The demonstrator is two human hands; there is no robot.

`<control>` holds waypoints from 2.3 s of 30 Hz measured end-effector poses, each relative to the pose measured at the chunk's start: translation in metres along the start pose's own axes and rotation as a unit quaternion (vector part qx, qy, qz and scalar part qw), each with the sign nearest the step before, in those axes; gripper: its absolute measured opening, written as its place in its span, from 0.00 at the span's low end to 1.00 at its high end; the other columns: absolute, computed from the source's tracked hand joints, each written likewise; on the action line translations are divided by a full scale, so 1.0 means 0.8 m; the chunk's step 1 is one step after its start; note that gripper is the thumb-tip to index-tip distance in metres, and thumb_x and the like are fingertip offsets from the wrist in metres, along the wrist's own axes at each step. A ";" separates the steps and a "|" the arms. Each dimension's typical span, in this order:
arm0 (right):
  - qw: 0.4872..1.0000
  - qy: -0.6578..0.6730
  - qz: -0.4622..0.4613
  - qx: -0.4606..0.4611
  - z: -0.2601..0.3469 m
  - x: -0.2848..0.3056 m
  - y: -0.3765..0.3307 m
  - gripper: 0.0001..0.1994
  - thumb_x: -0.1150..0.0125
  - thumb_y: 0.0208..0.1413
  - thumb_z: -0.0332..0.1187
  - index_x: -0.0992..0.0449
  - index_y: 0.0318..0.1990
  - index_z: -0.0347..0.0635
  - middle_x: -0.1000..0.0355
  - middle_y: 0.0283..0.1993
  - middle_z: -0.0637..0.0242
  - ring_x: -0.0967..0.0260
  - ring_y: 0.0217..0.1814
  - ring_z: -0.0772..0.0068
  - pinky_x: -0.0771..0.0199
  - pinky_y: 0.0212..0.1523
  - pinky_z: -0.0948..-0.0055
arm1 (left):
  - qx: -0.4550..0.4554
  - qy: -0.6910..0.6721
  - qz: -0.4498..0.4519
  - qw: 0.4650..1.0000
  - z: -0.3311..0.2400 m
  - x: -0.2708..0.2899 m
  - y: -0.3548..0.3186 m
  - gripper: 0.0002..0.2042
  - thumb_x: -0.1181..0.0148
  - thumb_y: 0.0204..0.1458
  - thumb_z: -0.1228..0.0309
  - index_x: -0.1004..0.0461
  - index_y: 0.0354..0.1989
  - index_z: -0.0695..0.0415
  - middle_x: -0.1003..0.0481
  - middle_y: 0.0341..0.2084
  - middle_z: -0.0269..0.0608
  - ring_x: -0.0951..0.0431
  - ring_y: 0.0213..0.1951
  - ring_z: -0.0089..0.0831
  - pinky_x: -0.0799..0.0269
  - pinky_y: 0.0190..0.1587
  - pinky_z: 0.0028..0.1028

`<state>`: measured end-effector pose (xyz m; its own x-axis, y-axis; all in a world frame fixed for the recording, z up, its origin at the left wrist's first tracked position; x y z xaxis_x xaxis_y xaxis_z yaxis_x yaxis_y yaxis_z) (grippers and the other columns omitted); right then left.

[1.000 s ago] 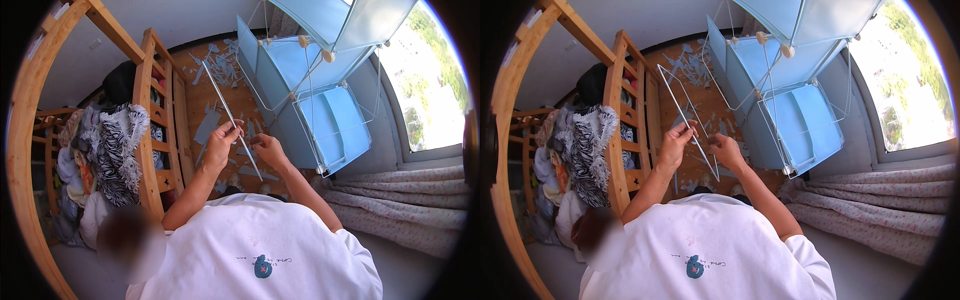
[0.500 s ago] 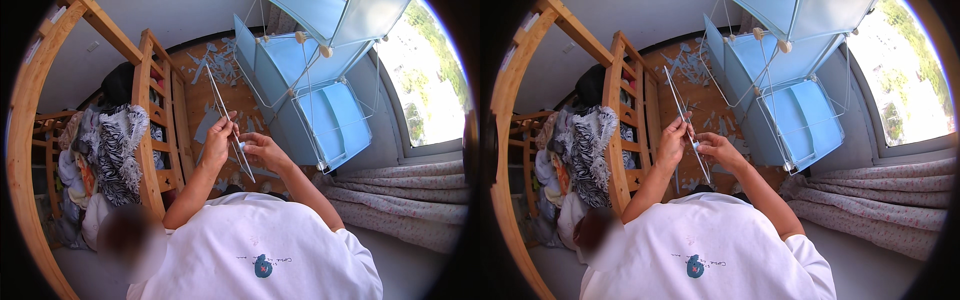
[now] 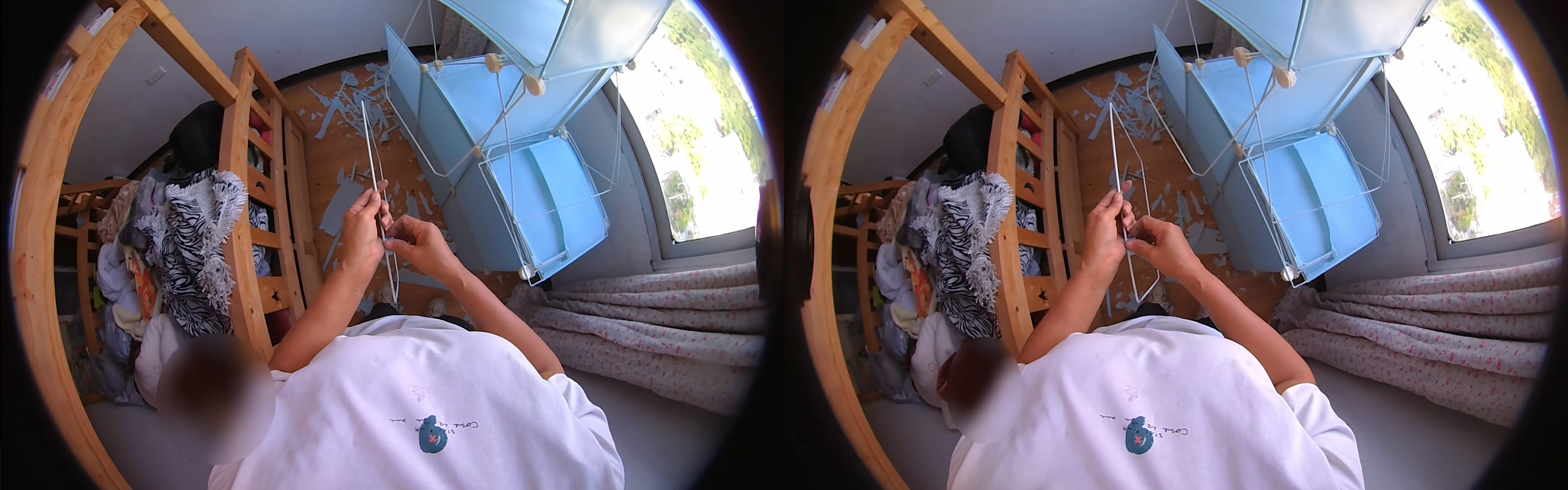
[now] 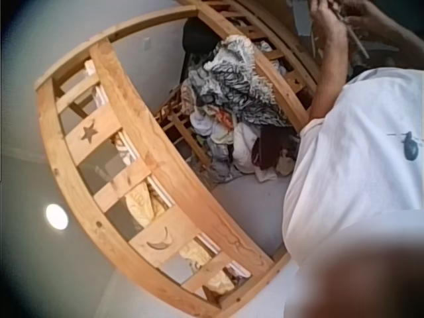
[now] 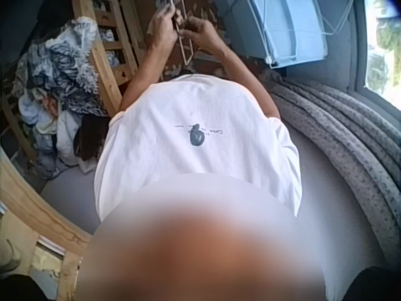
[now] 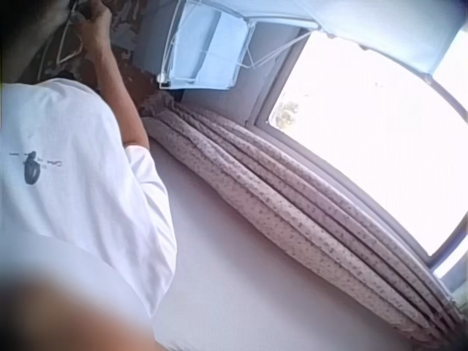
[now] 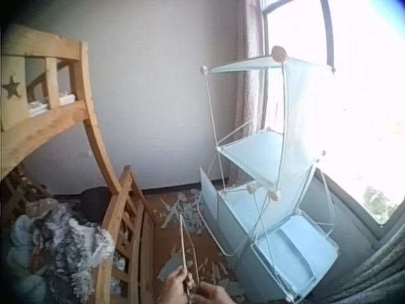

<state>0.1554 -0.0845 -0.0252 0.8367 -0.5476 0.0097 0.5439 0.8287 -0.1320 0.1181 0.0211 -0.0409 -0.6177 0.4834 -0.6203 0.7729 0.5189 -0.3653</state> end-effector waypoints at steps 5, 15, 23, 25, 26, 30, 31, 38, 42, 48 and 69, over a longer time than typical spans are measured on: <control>0.999 -0.003 0.031 0.027 0.003 -0.007 -0.001 0.06 0.42 0.48 0.24 0.32 0.32 0.34 0.32 0.27 0.71 0.40 0.29 0.83 0.37 0.31 0.80 | 0.029 -0.010 -0.037 0.999 -0.003 0.000 0.006 0.11 0.58 0.58 0.70 0.32 0.44 0.61 0.39 0.16 0.30 0.45 0.14 0.17 0.50 0.17 0.19; 0.995 -0.093 0.043 -0.003 0.000 -0.025 -0.011 0.10 0.40 0.48 0.31 0.33 0.25 0.34 0.34 0.20 0.59 0.39 0.21 0.73 0.38 0.25 0.71 | 0.052 -0.039 0.012 0.998 -0.016 0.005 0.022 0.11 0.60 0.59 0.69 0.34 0.45 0.59 0.40 0.16 0.29 0.49 0.12 0.16 0.53 0.14 0.18; 0.953 -0.265 0.090 0.114 0.029 -0.027 -0.004 0.14 0.43 0.51 0.39 0.32 0.22 0.36 0.34 0.16 0.58 0.39 0.17 0.57 0.39 0.22 0.66 | 0.113 -0.016 0.008 0.993 -0.005 0.000 0.019 0.12 0.60 0.59 0.68 0.35 0.46 0.60 0.37 0.16 0.31 0.44 0.14 0.17 0.48 0.16 0.18; 0.950 -0.269 0.043 0.150 0.034 -0.022 -0.006 0.14 0.43 0.50 0.38 0.33 0.21 0.37 0.34 0.15 0.59 0.38 0.17 0.57 0.39 0.21 0.65 | 0.138 -0.004 -0.006 0.990 0.005 0.004 0.012 0.13 0.60 0.59 0.67 0.35 0.47 0.60 0.36 0.15 0.32 0.42 0.14 0.18 0.47 0.17 0.18; 0.948 -0.271 0.020 0.167 0.037 -0.020 -0.006 0.14 0.43 0.50 0.38 0.33 0.20 0.37 0.34 0.15 0.60 0.37 0.18 0.57 0.39 0.20 0.65 | 0.143 -0.010 -0.015 0.990 0.009 0.003 0.005 0.13 0.60 0.59 0.66 0.35 0.45 0.61 0.39 0.12 0.31 0.44 0.13 0.19 0.47 0.16 0.20; 0.893 -0.358 -0.047 0.267 0.050 -0.024 -0.004 0.16 0.42 0.48 0.36 0.38 0.14 0.41 0.38 0.13 0.64 0.38 0.15 0.61 0.41 0.16 0.66 | 0.210 -0.110 0.002 0.972 0.015 0.020 0.021 0.11 0.60 0.59 0.66 0.34 0.40 0.61 0.45 0.10 0.28 0.50 0.11 0.18 0.51 0.13 0.20; 0.881 -0.368 -0.050 0.292 0.054 -0.025 -0.004 0.16 0.42 0.48 0.36 0.38 0.15 0.41 0.38 0.13 0.64 0.39 0.15 0.61 0.42 0.15 0.67 | 0.224 -0.105 -0.003 0.969 0.016 0.019 0.024 0.11 0.61 0.59 0.67 0.34 0.40 0.61 0.45 0.10 0.28 0.50 0.11 0.18 0.52 0.12 0.19; 0.817 -0.397 -0.016 0.417 0.072 -0.035 -0.009 0.14 0.40 0.45 0.33 0.38 0.15 0.44 0.39 0.13 0.66 0.39 0.15 0.65 0.41 0.14 0.69 | 0.262 -0.097 -0.070 0.958 0.013 0.032 0.046 0.11 0.61 0.59 0.67 0.35 0.39 0.61 0.45 0.10 0.29 0.51 0.10 0.17 0.55 0.12 0.18; 0.896 -0.347 -0.082 0.266 0.051 -0.025 -0.009 0.13 0.42 0.46 0.34 0.36 0.16 0.40 0.36 0.14 0.61 0.37 0.16 0.60 0.39 0.17 0.65 | 0.151 -0.073 -0.003 0.986 -0.006 0.026 0.048 0.11 0.59 0.59 0.66 0.33 0.40 0.58 0.41 0.14 0.28 0.45 0.13 0.18 0.48 0.16 0.19; 0.984 -0.163 -0.046 0.063 0.022 0.012 0.008 0.10 0.47 0.52 0.31 0.34 0.24 0.34 0.33 0.21 0.51 0.35 0.23 0.49 0.37 0.23 0.63 | 0.079 0.043 0.016 0.996 0.000 0.003 0.004 0.11 0.54 0.57 0.69 0.32 0.45 0.58 0.34 0.23 0.32 0.35 0.28 0.22 0.36 0.32 0.23; 0.919 -0.291 -0.088 0.251 0.056 0.001 -0.006 0.11 0.41 0.43 0.28 0.27 0.38 0.43 0.29 0.29 0.64 0.29 0.27 0.60 0.30 0.25 0.68 | 0.063 0.124 -0.021 0.990 -0.004 0.007 -0.009 0.11 0.54 0.57 0.69 0.32 0.42 0.61 0.35 0.19 0.28 0.34 0.24 0.19 0.38 0.28 0.20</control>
<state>0.1562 -0.0838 0.0200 0.5469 -0.6444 0.5344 0.5127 0.7624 0.3948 0.1088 0.0223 -0.0398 -0.6544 0.6292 -0.4194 0.7480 0.4574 -0.4809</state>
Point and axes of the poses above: each hand's wrist, its own y-axis towards the middle knuckle, its own x-axis out of the back of the hand, z = x × y, the point moved 6 cm from there along y, towards the middle knuckle
